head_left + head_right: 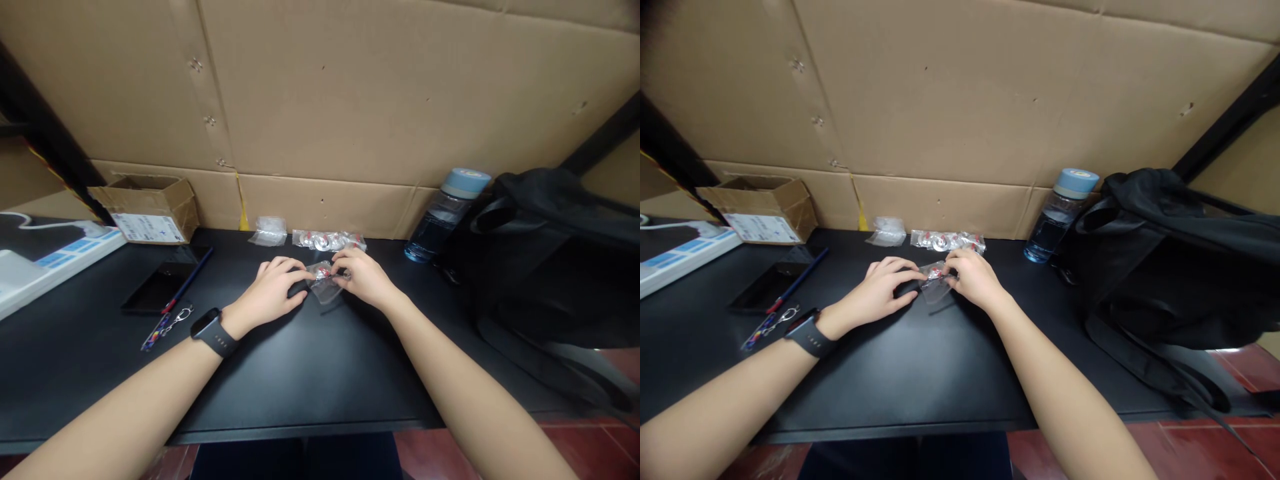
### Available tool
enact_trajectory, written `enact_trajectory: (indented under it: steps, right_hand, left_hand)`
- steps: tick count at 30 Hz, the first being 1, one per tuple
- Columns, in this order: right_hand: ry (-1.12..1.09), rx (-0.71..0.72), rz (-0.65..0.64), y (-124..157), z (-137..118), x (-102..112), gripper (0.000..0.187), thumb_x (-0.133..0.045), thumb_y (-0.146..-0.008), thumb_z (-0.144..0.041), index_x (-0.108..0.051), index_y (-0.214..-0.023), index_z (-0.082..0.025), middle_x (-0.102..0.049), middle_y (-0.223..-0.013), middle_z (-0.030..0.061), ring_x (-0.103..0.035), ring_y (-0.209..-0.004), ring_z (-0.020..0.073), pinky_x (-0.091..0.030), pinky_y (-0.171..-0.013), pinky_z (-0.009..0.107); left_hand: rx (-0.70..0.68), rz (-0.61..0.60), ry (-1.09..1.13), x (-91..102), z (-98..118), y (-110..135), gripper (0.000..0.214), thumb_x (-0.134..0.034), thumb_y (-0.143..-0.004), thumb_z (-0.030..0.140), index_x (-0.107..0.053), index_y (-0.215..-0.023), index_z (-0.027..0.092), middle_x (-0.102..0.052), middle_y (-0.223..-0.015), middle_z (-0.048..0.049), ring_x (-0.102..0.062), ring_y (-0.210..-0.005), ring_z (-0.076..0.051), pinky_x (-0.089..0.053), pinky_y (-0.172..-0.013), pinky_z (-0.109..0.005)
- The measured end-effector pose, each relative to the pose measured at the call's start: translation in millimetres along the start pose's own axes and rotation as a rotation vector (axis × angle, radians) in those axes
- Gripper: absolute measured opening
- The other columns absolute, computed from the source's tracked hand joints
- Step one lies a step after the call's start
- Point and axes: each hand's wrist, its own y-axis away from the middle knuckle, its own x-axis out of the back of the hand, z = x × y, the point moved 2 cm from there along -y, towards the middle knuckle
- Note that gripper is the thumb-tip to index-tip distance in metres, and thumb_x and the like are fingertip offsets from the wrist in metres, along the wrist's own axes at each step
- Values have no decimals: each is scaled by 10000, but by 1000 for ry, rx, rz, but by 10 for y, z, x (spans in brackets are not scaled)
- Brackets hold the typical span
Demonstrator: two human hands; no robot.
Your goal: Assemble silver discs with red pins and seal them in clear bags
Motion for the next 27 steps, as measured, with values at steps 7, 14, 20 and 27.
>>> enact_trajectory:
  steps: [7, 14, 20, 27]
  right_hand:
    - [119, -23, -1, -16, -23, 52, 134, -780, -794, -101, -731, -836, -218, -701, -1073, 54, -614, -994, 232, -479, -841, 350]
    - [91, -19, 12, -19, -7, 34, 142, -758, -800, -74, -727, -797, -212, -715, -1061, 56, -624, -997, 228, -489, -855, 351]
    - [75, -7, 10, -25, -38, 67, 171, -728, -761, -42, -703, -712, -204, -729, -1057, 50, -637, -995, 237, -499, -865, 370]
    - [-140, 125, -31, 5, -50, 153, 197, -729, -704, -10, -654, -704, -192, -700, -1096, 35, -625, -1032, 211, -494, -907, 342]
  left_hand:
    - [-19, -64, -7, -37, 2, 8, 270, -604, -963, 328, -750, -1180, 389, -600, -1375, -22, -442, -1269, -314, -349, -1012, -506]
    - [5, -59, -2, -22, -5, 4, 229, -605, -967, 351, -769, -1122, 389, -623, -1332, -23, -445, -1262, -316, -334, -1013, -516]
    - [23, -61, -7, -8, -15, 3, 211, -617, -957, 346, -779, -1088, 378, -638, -1301, -23, -446, -1257, -323, -313, -1019, -517]
    - [42, -55, -15, 19, -16, 10, 178, -627, -946, 350, -780, -1036, 362, -647, -1288, -14, -452, -1255, -321, -314, -985, -504]
